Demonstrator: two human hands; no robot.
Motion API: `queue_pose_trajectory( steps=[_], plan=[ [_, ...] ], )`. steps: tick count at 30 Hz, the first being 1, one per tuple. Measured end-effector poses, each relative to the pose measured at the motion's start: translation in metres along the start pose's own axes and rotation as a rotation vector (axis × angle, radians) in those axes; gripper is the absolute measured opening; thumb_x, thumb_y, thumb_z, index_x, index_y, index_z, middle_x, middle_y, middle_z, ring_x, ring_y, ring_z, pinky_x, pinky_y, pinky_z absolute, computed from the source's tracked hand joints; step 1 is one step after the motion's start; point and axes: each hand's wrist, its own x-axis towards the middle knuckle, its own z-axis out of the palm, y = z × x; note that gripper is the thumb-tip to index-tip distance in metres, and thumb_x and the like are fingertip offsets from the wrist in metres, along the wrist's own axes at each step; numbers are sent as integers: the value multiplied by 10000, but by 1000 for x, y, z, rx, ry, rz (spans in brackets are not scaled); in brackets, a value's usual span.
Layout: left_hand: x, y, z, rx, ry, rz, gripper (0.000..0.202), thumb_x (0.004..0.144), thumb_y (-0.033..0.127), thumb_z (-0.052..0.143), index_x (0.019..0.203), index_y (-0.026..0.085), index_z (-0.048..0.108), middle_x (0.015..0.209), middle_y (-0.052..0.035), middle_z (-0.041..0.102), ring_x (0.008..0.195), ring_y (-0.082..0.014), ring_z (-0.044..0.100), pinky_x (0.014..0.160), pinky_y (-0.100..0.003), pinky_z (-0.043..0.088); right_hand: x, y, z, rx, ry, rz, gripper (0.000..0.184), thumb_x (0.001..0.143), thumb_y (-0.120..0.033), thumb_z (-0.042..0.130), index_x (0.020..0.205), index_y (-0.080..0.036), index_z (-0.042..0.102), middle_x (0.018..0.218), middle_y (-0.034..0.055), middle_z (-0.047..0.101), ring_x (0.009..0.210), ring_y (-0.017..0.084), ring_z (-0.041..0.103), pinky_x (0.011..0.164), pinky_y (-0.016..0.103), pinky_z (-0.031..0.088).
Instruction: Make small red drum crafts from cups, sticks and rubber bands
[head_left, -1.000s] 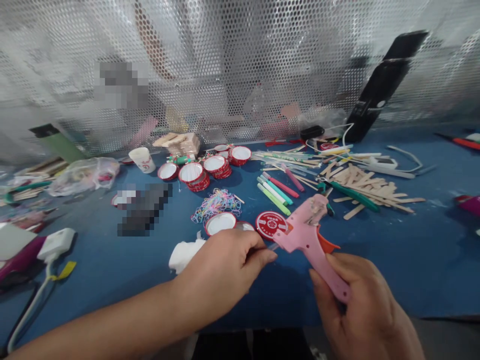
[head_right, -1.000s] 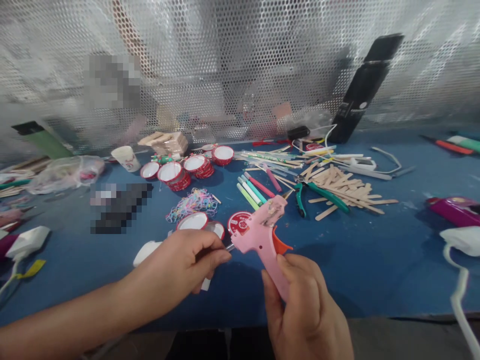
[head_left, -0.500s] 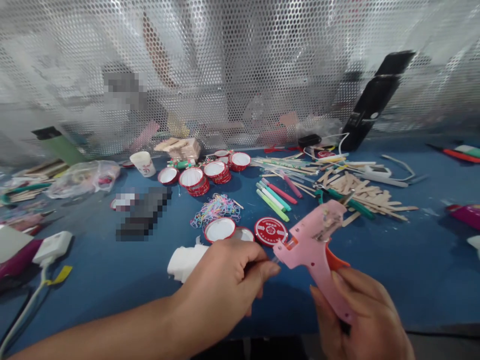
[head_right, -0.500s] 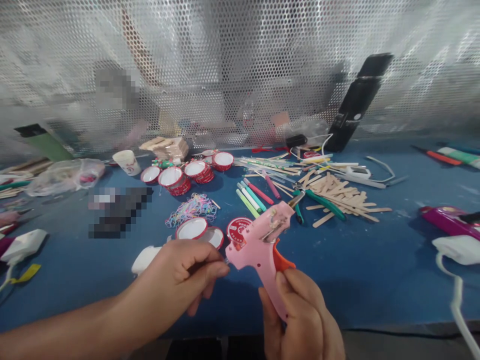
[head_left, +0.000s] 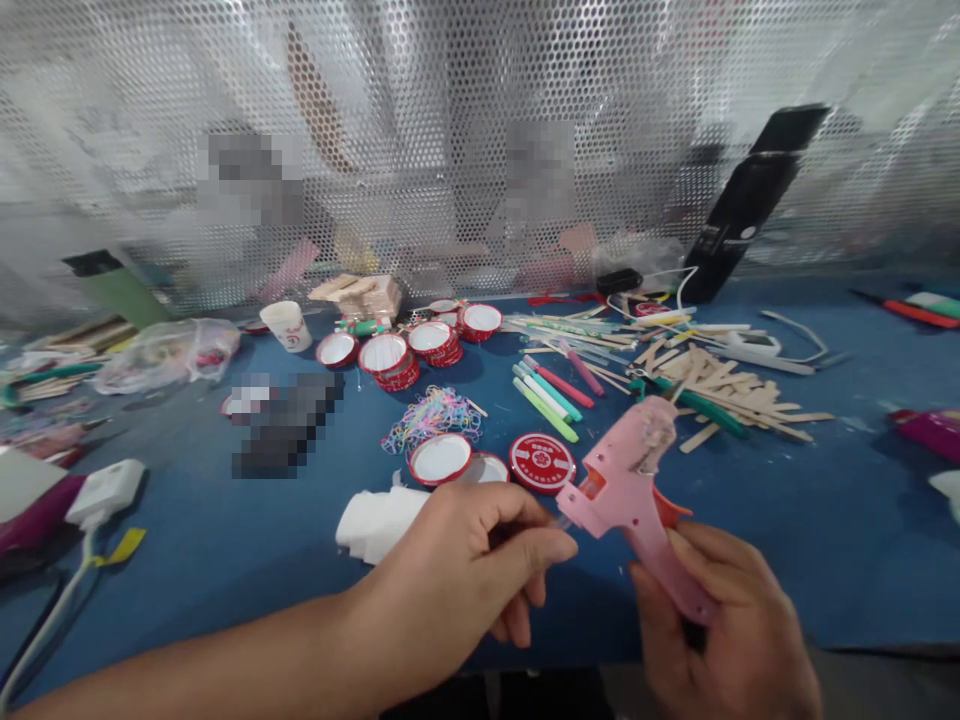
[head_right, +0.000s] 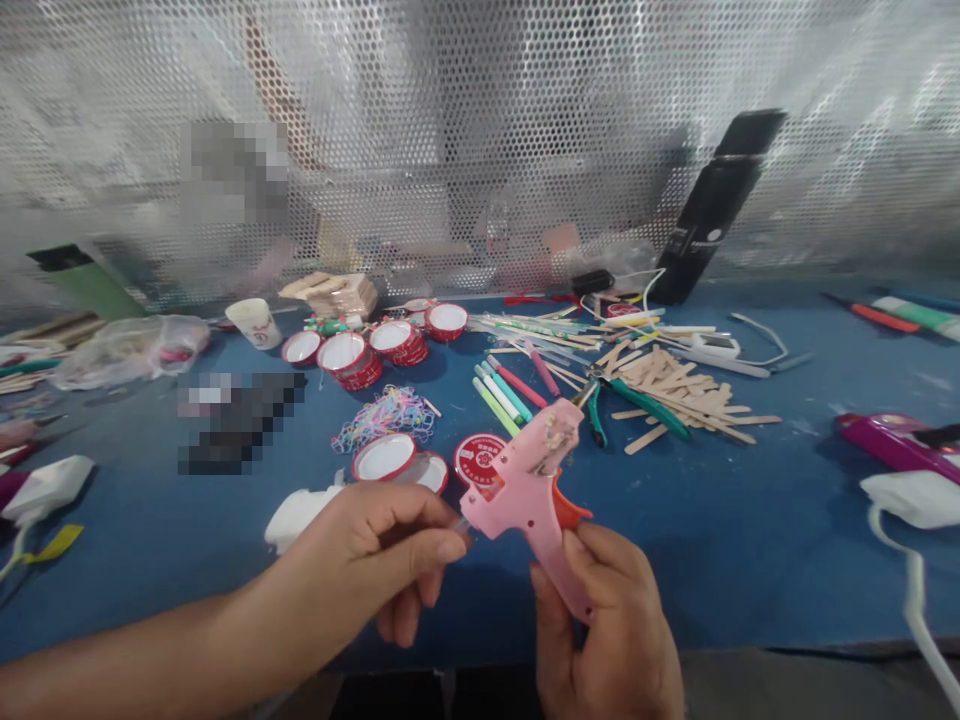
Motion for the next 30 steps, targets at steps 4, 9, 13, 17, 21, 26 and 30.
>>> queue_pose_trajectory(
  steps=[4, 9, 13, 17, 21, 26, 30],
  plan=[
    [-3, -2, -3, -121, -77, -16, 376, 901, 498, 528, 803, 142, 600, 718, -7, 615, 588, -92, 637, 560, -184, 498, 6, -1, -1, -14, 27, 35, 220, 942, -360, 509, 934, -157, 593, 891, 120, 630, 791, 230, 613, 668, 358, 515],
    [-9, -3, -1, -122, -104, -118, 324, 900, 450, 534, 875, 139, 616, 719, -17, 639, 550, -84, 619, 535, -177, 476, 10, 0, -6, -9, 30, 37, 212, 946, -337, 508, 952, -144, 596, 898, 121, 624, 811, 227, 605, 689, 345, 498],
    [-10, -4, 7, -149, -85, -194, 304, 875, 433, 542, 810, 144, 610, 589, 15, 588, 432, -64, 523, 451, -164, 418, 10, 0, -7, 57, 6, -19, 181, 942, -282, 522, 1047, -139, 557, 954, 114, 614, 863, 217, 610, 715, 321, 501],
    [-11, -4, 12, -138, -78, -231, 335, 858, 462, 555, 779, 140, 606, 550, 20, 562, 402, -62, 486, 414, -161, 367, 9, 1, -5, 92, 7, -72, 184, 933, -243, 539, 1090, -151, 521, 987, 103, 608, 905, 213, 613, 733, 307, 506],
    [-11, -6, 14, -231, -142, -224, 369, 866, 482, 569, 900, 123, 644, 731, -40, 664, 564, -91, 618, 584, -209, 479, 9, 8, -10, 48, 15, -60, 180, 932, -249, 534, 1083, -152, 538, 980, 102, 612, 884, 213, 617, 727, 316, 509],
    [-7, -39, 20, -268, -309, -113, 832, 790, 565, 673, 1480, 250, 331, 1178, -152, 667, 947, -223, 697, 799, -337, 517, 13, 33, -29, -142, 2, 68, 219, 933, -335, 508, 972, -147, 613, 940, 129, 651, 863, 255, 623, 784, 394, 502],
    [1, -69, 31, -163, -481, -137, 994, 707, 567, 750, 1518, 245, 275, 1272, -184, 637, 1108, -297, 650, 962, -449, 475, 22, 66, -45, -302, 9, 130, 295, 926, -400, 474, 965, -153, 631, 929, 141, 678, 884, 291, 633, 856, 444, 488]
  ],
)
